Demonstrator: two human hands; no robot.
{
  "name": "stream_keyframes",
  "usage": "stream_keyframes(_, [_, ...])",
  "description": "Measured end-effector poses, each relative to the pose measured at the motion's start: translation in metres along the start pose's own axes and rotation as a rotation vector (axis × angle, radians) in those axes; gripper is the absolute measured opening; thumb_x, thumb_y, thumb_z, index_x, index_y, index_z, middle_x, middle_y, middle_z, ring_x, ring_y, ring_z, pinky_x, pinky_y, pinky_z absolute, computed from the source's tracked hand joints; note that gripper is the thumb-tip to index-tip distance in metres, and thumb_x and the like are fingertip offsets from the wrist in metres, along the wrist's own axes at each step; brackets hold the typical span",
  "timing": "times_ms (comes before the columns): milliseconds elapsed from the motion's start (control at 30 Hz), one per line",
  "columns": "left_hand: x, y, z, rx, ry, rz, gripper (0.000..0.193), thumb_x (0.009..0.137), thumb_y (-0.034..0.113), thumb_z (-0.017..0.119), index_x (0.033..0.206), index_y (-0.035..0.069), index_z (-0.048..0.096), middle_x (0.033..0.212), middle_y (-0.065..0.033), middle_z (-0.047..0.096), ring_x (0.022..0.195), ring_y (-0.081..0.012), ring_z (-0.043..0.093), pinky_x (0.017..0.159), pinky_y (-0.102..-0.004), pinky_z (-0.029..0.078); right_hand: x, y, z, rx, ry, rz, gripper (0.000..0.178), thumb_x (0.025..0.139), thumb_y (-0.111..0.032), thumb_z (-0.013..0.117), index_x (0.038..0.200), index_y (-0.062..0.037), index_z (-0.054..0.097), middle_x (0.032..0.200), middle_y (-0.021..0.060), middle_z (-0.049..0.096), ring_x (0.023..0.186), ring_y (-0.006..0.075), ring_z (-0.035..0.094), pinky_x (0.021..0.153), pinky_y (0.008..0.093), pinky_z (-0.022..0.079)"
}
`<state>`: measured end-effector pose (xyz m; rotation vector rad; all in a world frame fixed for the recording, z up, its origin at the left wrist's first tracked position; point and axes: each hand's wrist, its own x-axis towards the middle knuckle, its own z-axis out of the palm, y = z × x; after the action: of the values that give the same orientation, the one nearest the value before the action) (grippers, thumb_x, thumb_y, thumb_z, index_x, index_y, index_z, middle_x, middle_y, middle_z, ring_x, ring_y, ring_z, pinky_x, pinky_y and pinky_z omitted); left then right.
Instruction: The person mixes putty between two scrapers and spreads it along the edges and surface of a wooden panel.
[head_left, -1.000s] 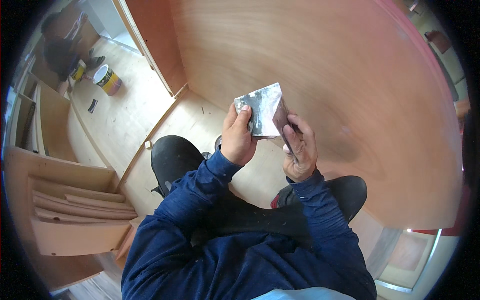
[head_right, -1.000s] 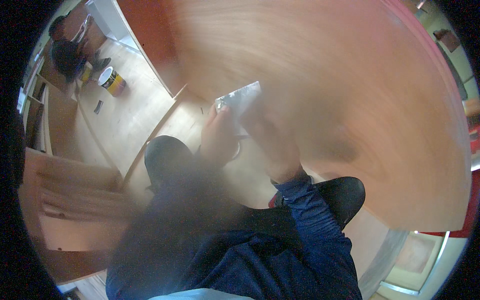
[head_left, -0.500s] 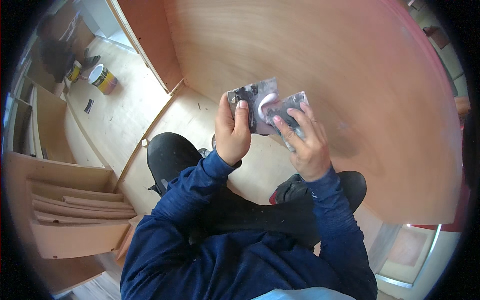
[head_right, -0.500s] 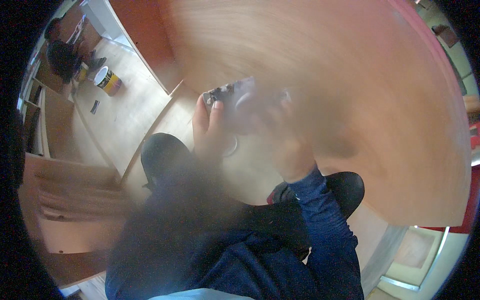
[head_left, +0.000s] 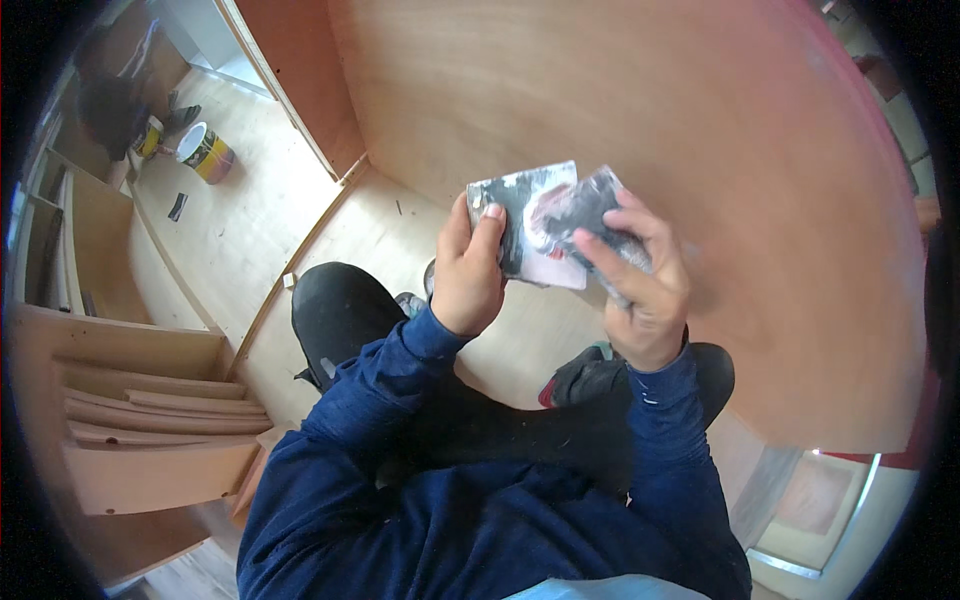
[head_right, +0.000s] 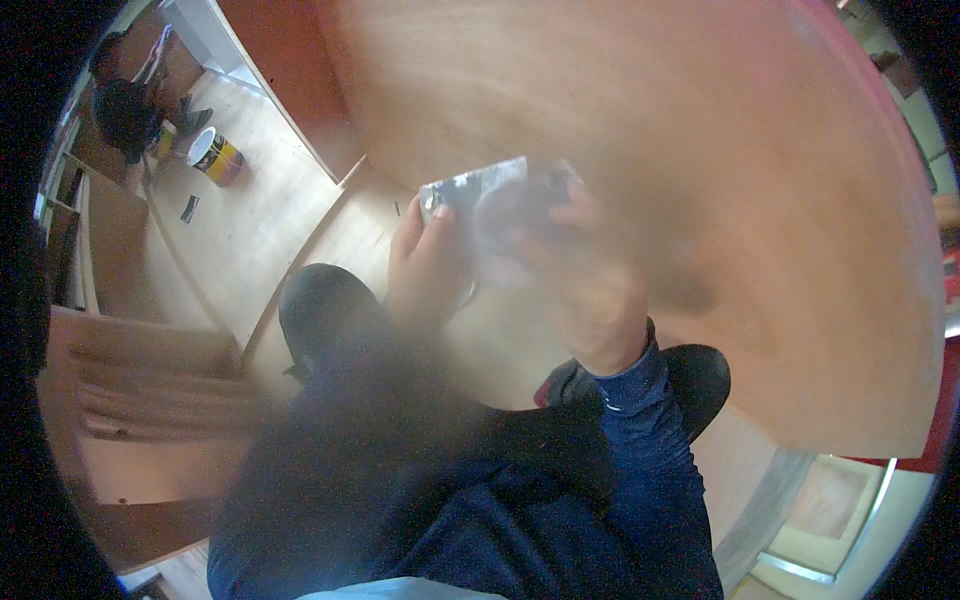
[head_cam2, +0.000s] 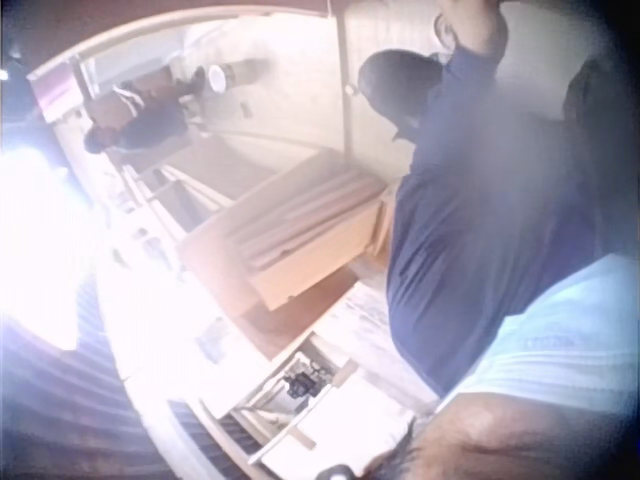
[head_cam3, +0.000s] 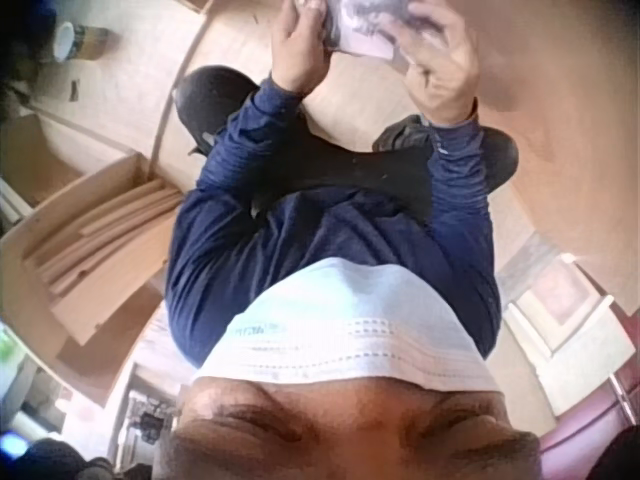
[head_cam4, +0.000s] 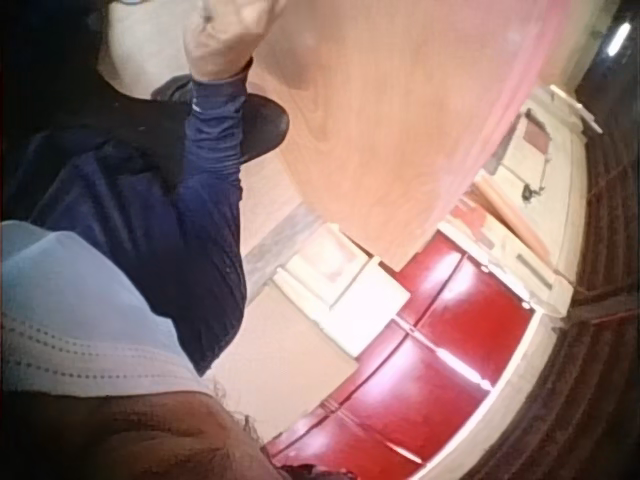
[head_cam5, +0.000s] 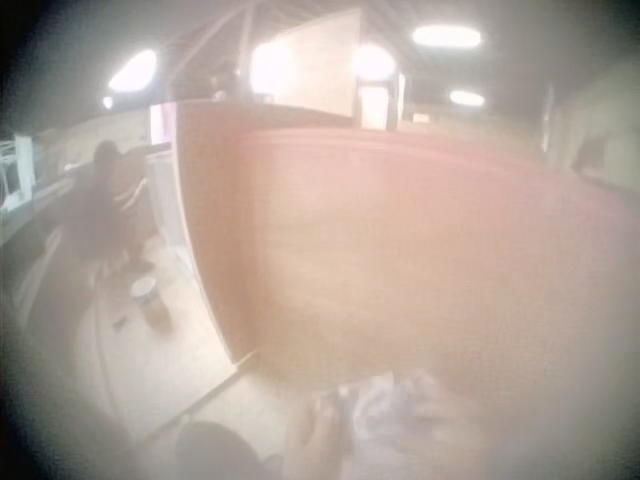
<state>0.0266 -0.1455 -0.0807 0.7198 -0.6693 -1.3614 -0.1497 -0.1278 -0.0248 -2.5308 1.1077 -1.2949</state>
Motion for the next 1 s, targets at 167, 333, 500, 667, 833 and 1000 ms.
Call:
stream_keyframes(167, [0.000, 0.008, 0.012, -0.135, 0.045, -0.084, 0.023, 0.099, 0.016, 0.048, 0.115, 0.002, 0.054, 0.087, -0.0002, 0.056, 0.071, -0.0081, 0.053, 0.065, -0.0230, 0.043, -0.027, 0.019, 0.036, 0.153, 0.089, 0.095, 0.065, 0.069, 0.027, 0.042, 0.117, -0.0078, 0.069, 0.120, 0.0183, 0.056, 0.120, 0.0346, 0.055, 0.100, 0.0404, 0.044])
stream_keyframes(333, [0.009, 0.005, 0.003, -0.252, 0.060, 0.111, 0.026, 0.100, 0.016, 0.046, 0.122, 0.003, 0.050, 0.100, -0.0049, 0.061, 0.086, -0.0126, 0.060, 0.076, -0.0270, 0.049, -0.065, 0.067, 0.040, 0.053, 0.057, 0.440, 0.042, 0.083, 0.018, 0.045, 0.117, 0.0011, 0.064, 0.117, 0.0175, 0.060, 0.106, 0.0278, 0.063, 0.089, 0.0361, 0.052])
stream_keyframes(500, [0.006, -0.006, -0.007, 0.144, 0.157, 0.446, 0.017, 0.103, 0.013, 0.042, 0.115, 0.004, 0.047, 0.082, 0.0050, 0.048, 0.064, -0.0018, 0.035, 0.055, -0.0184, 0.030, -0.048, 0.030, 0.037, 0.727, 0.609, 0.645, 0.025, 0.096, -0.014, 0.053, 0.116, 0.0010, 0.055, 0.100, 0.0105, 0.067, 0.078, 0.0221, 0.069, 0.053, 0.0365, 0.057])
stream_keyframes(667, [-0.002, -0.021, 0.002, 0.552, 0.169, 0.712, 0.016, 0.102, 0.010, 0.042, 0.113, -0.001, 0.047, 0.080, 0.0011, 0.052, 0.064, -0.0055, 0.041, 0.056, -0.0215, 0.035, -0.060, 0.018, 0.072, 0.157, 0.383, 0.627, 0.032, 0.093, -0.022, 0.057, 0.118, -0.0022, 0.056, 0.099, 0.0097, 0.067, 0.075, 0.0217, 0.067, 0.045, 0.0326, 0.050])
stream_keyframes(833, [-0.018, -0.038, 0.000, 0.699, 0.001, 0.783, 0.019, 0.099, 0.007, 0.046, 0.113, -0.005, 0.045, 0.070, -0.0133, 0.058, 0.055, -0.0226, 0.056, 0.050, -0.0321, 0.041, -0.038, 0.009, 0.073, 0.175, 0.457, 0.634, 0.031, 0.093, -0.021, 0.056, 0.118, -0.0025, 0.056, 0.095, 0.0089, 0.067, 0.075, 0.0206, 0.067, 0.046, 0.0324, 0.048])
stream_keyframes(1000, [-0.007, -0.033, -0.009, 0.429, -0.096, 0.426, 0.020, 0.100, 0.009, 0.040, 0.115, -0.003, 0.046, 0.085, -0.0125, 0.063, 0.066, -0.0223, 0.061, 0.052, -0.0310, 0.044, 0.004, -0.017, 0.024, 1.135, 0.758, 0.487, 0.034, 0.095, -0.023, 0.056, 0.119, 0.0016, 0.054, 0.105, 0.0130, 0.063, 0.083, 0.0259, 0.067, 0.059, 0.0373, 0.055])
